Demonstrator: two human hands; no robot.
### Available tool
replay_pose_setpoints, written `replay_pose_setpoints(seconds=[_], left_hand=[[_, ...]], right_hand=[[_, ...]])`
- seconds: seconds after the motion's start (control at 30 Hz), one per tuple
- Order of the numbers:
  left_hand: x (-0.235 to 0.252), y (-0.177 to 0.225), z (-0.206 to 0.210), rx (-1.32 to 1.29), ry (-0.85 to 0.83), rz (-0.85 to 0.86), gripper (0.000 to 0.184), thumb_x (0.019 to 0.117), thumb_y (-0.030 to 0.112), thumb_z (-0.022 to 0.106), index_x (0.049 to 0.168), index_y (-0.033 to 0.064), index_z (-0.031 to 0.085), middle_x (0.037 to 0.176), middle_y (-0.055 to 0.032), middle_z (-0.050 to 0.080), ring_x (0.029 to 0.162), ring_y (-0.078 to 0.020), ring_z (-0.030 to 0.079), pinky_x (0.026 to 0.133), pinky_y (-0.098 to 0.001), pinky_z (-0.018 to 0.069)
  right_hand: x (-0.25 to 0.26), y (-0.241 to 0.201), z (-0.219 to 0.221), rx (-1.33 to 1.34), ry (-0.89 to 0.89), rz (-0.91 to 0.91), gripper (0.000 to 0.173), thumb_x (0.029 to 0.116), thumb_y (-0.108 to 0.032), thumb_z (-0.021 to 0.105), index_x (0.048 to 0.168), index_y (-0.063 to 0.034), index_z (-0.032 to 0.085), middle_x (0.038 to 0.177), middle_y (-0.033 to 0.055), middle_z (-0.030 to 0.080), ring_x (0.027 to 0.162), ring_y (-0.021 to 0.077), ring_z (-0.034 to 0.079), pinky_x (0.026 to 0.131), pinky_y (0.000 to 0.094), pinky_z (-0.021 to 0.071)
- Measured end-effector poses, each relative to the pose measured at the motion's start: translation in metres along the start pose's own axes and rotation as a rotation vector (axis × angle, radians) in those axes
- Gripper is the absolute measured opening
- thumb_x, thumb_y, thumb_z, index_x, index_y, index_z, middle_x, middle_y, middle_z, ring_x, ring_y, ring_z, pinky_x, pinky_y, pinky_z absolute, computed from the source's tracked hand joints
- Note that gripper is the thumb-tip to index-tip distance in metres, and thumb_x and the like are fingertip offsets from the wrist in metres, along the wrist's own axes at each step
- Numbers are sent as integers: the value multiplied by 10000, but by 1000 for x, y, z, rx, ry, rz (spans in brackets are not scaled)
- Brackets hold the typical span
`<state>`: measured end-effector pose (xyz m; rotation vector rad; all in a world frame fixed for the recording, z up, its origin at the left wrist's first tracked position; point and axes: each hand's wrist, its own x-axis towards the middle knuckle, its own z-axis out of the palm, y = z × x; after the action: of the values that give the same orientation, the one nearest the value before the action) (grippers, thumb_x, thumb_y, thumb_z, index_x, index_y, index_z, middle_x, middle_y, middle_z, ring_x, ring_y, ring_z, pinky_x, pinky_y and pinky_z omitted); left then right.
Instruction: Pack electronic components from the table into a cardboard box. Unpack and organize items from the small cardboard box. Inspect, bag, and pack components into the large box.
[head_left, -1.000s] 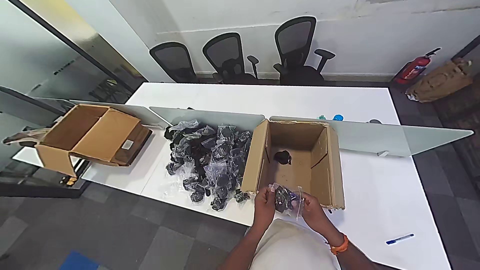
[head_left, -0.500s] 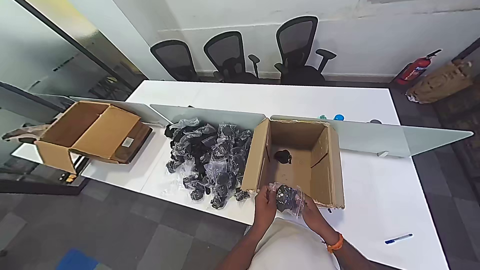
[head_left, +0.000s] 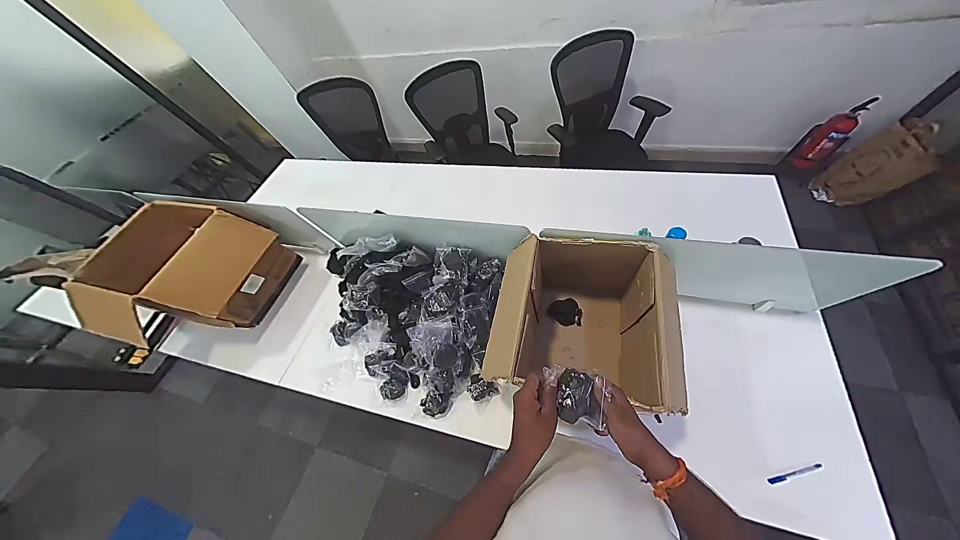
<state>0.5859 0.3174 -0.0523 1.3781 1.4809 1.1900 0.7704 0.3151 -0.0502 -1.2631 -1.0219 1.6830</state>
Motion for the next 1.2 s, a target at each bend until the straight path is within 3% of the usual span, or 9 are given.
replay_pose_setpoints(seconds=[0.07, 0.2, 0.3, 0.6, 0.73, 0.83, 0.97, 1.03, 1.2], left_hand=[[2, 0, 0, 8, 23, 13, 163, 1023, 147, 565, 962, 8, 624, 700, -21, 591, 595, -88, 573, 586, -267, 525], [4, 0, -3, 22, 70, 10, 164, 1016, 141, 576, 972, -5, 636, 712, -24, 613, 601, -77, 586, 592, -255, 531], [4, -3, -4, 32, 61, -4, 154, 1013, 144, 575, 974, 5, 630, 698, -21, 612, 580, -87, 585, 571, -270, 532], [33, -7, -35, -102, 265, -12, 177, 1005, 76, 520, 913, -14, 642, 732, -12, 631, 652, -55, 603, 636, -240, 532], [42, -15, -62, -259, 265, 43, 64, 818, -67, 603, 789, -12, 620, 969, -134, 740, 866, -228, 729, 776, -390, 628], [39, -10, -68, -343, 145, 5, 170, 765, -136, 622, 884, -19, 589, 906, -134, 750, 640, -178, 688, 573, -314, 577], [29, -3, -59, -243, -235, 9, 433, 845, 39, 597, 1261, -9, 486, 978, -67, 725, 665, -116, 637, 526, -276, 504], [24, 1, -51, -126, -378, 84, 588, 886, 217, 688, 1376, -36, 482, 1090, -78, 715, 909, -148, 690, 754, -333, 588], [6, 3, -23, 170, -400, 370, 472, 853, 353, 840, 1210, 84, 690, 1190, -115, 652, 992, -142, 659, 829, -315, 596]], right_hand=[[0, -1, 1, 25, -11, -17, 369, 1100, -275, 381, 1303, -47, 588, 1139, 50, 700, 1045, 120, 678, 909, 327, 587], [-1, -3, -2, -28, -164, 53, 216, 1063, -201, 426, 1168, -137, 604, 829, -29, 653, 636, 63, 590, 562, 243, 513], [2, 4, -7, -24, -253, 84, 183, 1068, -216, 470, 1122, -118, 615, 753, 10, 635, 555, 98, 567, 526, 258, 503], [3, 2, -33, -48, -112, 61, 281, 1078, -163, 445, 1259, -23, 607, 1041, 138, 747, 807, 246, 753, 572, 347, 616], [-1, 3, -51, 22, -123, -60, 257, 1075, -165, 437, 1220, -37, 607, 1034, 155, 753, 787, 240, 756, 552, 320, 605], [-1, 4, -54, 51, -151, -182, 240, 1072, -169, 467, 1216, -52, 618, 1014, 151, 753, 752, 233, 751, 529, 311, 598], [-1, 1, -45, -236, -108, -310, 309, 1034, -86, 488, 1301, -66, 643, 1359, 62, 645, 807, 158, 729, 578, 296, 615], [0, 1, -42, -558, -87, -421, 325, 1023, -75, 467, 1260, -106, 687, 1488, 41, 553, 900, 104, 710, 675, 280, 619], [-3, -4, -32, -895, -62, -561, 284, 998, -63, 542, 1223, -118, 707, 1486, 81, 555, 1056, 180, 712, 826, 369, 622]])
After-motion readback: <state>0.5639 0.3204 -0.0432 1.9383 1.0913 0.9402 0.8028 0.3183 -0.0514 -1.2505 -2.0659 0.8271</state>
